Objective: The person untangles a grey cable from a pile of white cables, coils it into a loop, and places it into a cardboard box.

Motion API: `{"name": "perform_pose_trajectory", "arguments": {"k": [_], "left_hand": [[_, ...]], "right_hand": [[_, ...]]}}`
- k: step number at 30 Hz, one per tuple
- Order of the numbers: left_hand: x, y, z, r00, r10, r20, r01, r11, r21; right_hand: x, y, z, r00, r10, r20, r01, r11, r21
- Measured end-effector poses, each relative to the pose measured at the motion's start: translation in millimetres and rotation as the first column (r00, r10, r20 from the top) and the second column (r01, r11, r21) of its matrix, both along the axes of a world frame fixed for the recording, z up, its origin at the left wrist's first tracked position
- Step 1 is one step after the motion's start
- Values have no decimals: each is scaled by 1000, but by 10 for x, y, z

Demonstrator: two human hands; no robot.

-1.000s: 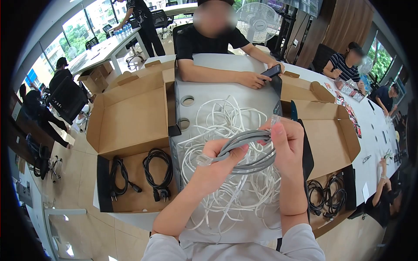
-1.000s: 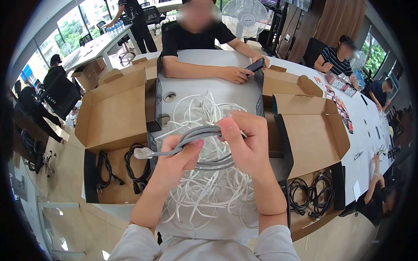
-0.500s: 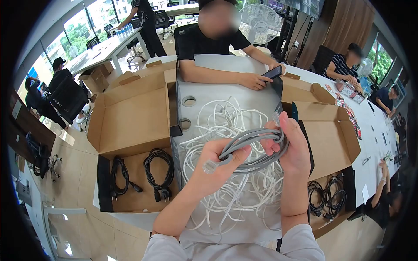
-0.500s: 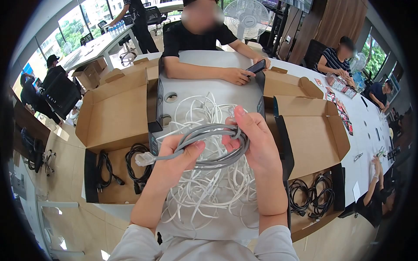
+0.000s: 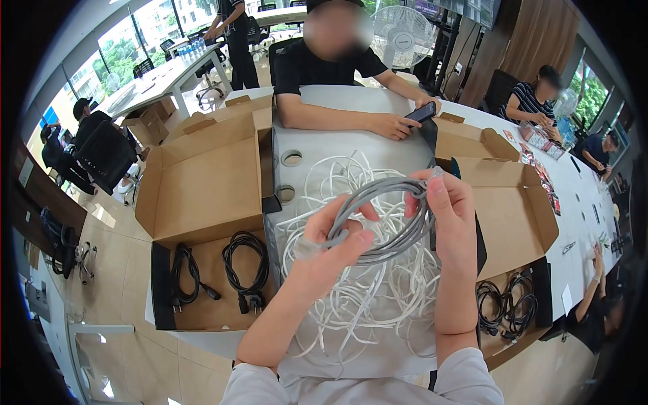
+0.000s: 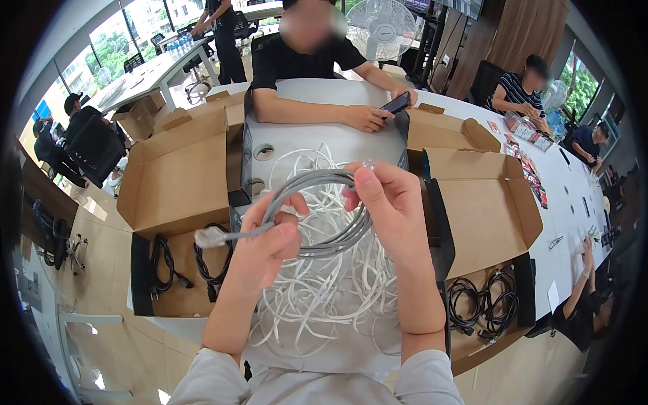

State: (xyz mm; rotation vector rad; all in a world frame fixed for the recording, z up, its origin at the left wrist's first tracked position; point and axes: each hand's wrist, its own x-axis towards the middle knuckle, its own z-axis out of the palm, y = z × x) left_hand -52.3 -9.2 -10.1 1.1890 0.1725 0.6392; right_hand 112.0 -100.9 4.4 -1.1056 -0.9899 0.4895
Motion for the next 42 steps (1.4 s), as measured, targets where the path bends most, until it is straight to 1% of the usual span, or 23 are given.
{"name": "perform_pose_trajectory", "arguments": {"k": [2,4,7,10,12,13,15,16,19,21,24,27,28,30,33,36,37,39,40,42], "left_hand": [[0,-5,5,998,-24,58,30,994,-105],[18,1,-32,992,-10,124,24,993,-112],[38,3,-70,980,32,197,2,986,-168],[44,18,-108,970,75,231,-29,980,-195],[50,25,-120,965,106,240,-56,977,-205],[54,32,-145,958,103,268,-55,982,-181],[54,38,-201,941,96,325,-56,990,-132],[48,37,-204,933,87,350,-38,989,-145],[40,28,-202,910,73,408,-2,985,-171],[59,14,-198,899,73,431,3,985,-173],[48,-10,-142,902,123,415,2,958,-287],[17,52,-107,911,40,410,110,936,-334],[-1,63,-92,927,12,375,138,918,-371],[-34,81,-61,950,-47,308,187,877,-443],[-23,138,-51,961,-213,176,263,901,-346],[-17,186,-145,935,-311,171,355,818,-452],[-14,195,-164,932,-325,160,363,833,-418],[2,194,-161,927,-350,137,375,860,-346],[11,169,-118,953,-293,70,296,867,-401],[29,96,6,981,-181,-75,121,861,-494]], "right_hand": [[10,-5,4,1000,16,20,-16,1000,18],[20,-13,3,999,25,34,-26,999,41],[28,-63,-29,998,35,-48,-32,997,63],[83,-109,22,972,221,-85,-220,975,25],[28,-83,27,921,273,-279,-274,961,36],[11,-72,34,881,296,-370,-301,953,46],[24,-71,59,759,402,-512,-419,904,89],[33,-70,69,685,447,-575,-473,873,116],[83,-61,47,632,457,-625,-520,849,96],[83,-54,43,674,476,-565,-522,848,92],[64,-72,4,724,514,-460,-527,843,112],[29,-133,-25,774,507,-379,-514,853,91],[20,-148,-27,791,498,-357,-506,859,77],[54,-186,-31,772,552,-315,-561,825,71],[90,-242,-6,765,596,-244,-610,792,20],[88,-261,42,782,602,-162,-613,790,-24],[79,-262,56,788,601,-135,-610,791,-35],[31,-262,106,842,532,-92,-539,839,-74],[8,-257,119,865,497,-70,-502,860,-93],[15,-256,95,854,516,-65,-520,849,-91]]}}
